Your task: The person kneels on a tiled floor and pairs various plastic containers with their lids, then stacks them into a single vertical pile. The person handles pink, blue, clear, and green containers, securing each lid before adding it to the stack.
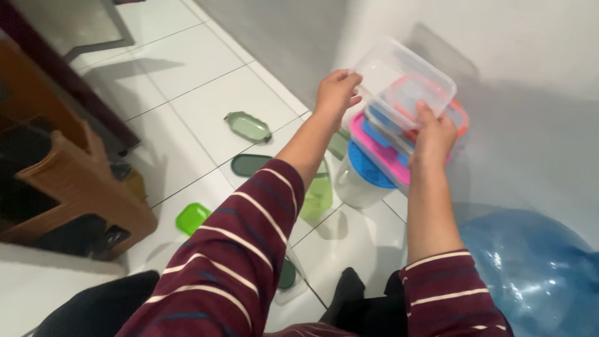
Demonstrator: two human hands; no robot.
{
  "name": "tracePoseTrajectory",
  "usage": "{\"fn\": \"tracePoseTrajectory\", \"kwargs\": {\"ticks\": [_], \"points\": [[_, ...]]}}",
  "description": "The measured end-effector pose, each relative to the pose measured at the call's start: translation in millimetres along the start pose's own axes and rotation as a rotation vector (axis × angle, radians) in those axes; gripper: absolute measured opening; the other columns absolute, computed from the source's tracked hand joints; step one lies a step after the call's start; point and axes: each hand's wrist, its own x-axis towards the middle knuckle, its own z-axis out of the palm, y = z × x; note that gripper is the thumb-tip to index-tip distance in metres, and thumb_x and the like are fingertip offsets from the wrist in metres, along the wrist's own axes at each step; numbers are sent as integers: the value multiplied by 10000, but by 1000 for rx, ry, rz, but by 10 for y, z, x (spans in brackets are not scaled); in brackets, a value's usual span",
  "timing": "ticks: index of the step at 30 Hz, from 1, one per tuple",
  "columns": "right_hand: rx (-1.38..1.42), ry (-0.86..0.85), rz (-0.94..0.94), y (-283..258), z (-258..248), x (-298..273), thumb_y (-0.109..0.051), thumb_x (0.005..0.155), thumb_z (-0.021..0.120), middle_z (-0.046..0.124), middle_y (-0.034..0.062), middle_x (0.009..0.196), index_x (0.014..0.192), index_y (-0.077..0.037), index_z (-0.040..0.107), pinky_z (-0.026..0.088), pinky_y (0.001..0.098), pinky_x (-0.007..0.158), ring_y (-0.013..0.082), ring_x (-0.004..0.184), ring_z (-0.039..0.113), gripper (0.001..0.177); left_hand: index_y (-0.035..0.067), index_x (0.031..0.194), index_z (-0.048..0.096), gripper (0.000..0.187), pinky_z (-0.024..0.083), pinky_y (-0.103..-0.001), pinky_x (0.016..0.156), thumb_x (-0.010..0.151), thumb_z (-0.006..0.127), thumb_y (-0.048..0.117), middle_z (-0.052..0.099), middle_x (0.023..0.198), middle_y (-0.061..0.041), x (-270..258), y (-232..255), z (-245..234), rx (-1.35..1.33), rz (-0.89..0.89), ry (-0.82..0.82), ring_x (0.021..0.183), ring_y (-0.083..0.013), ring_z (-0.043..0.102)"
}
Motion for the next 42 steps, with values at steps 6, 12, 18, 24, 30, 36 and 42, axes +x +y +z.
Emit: {"fn": "tracePoseTrajectory", "kwargs": {"ticks": [6,12,18,24,30,36,42], "points": [[-82,203,7,-91,-408,315,-273,884,801,603,58,750,944,-15,673,451,276,482,124,542,542,294,-76,1275,635,602,617,-351,831,835,805,298,708,1154,-179,233,-337,511,0,-71,-36,906,-235,714],[-37,320,84,44,-640,547,-256,851,795,587,47,686,879,0,644,436,297,444,129,506,498,298,-37,1169,723,483,590,-354,766,843,797,311,750,1037,-165,247,-460,839,211,-39,9,834,-207,686],[-20,289,27,186,-730,657,-216,873,787,600,23,704,840,-15,675,394,304,458,111,538,510,232,54,1073,801,368,548,-325,782,862,744,350,794,914,-76,205,-455,955,379,21,7,840,-179,720],[-15,230,-32,187,-725,658,-193,871,769,761,97,925,997,50,729,558,312,716,175,822,720,277,24,1114,778,432,555,-324,789,855,759,369,795,956,-97,235,-551,933,368,38,45,873,-188,732],[-117,321,-125,368,-795,755,-261,922,784,682,184,1171,1288,132,521,569,340,875,217,1045,701,598,5,1167,757,502,551,-340,765,870,758,410,763,982,-138,265,-596,873,290,-13,75,850,-218,678],[171,376,-146,539,-843,794,-383,996,675,641,119,1036,1168,38,578,557,321,749,152,848,601,466,-24,1234,715,560,507,-367,950,886,722,415,733,1188,-147,302,-687,663,75,-88,76,1096,-236,657],[224,520,-54,716,-767,489,-502,1058,433,538,88,1006,1122,-24,551,483,328,680,162,798,508,497,-52,1330,621,653,513,-450,976,891,703,424,661,1310,-187,211,-807,294,0,-171,99,1173,-333,617]]}}
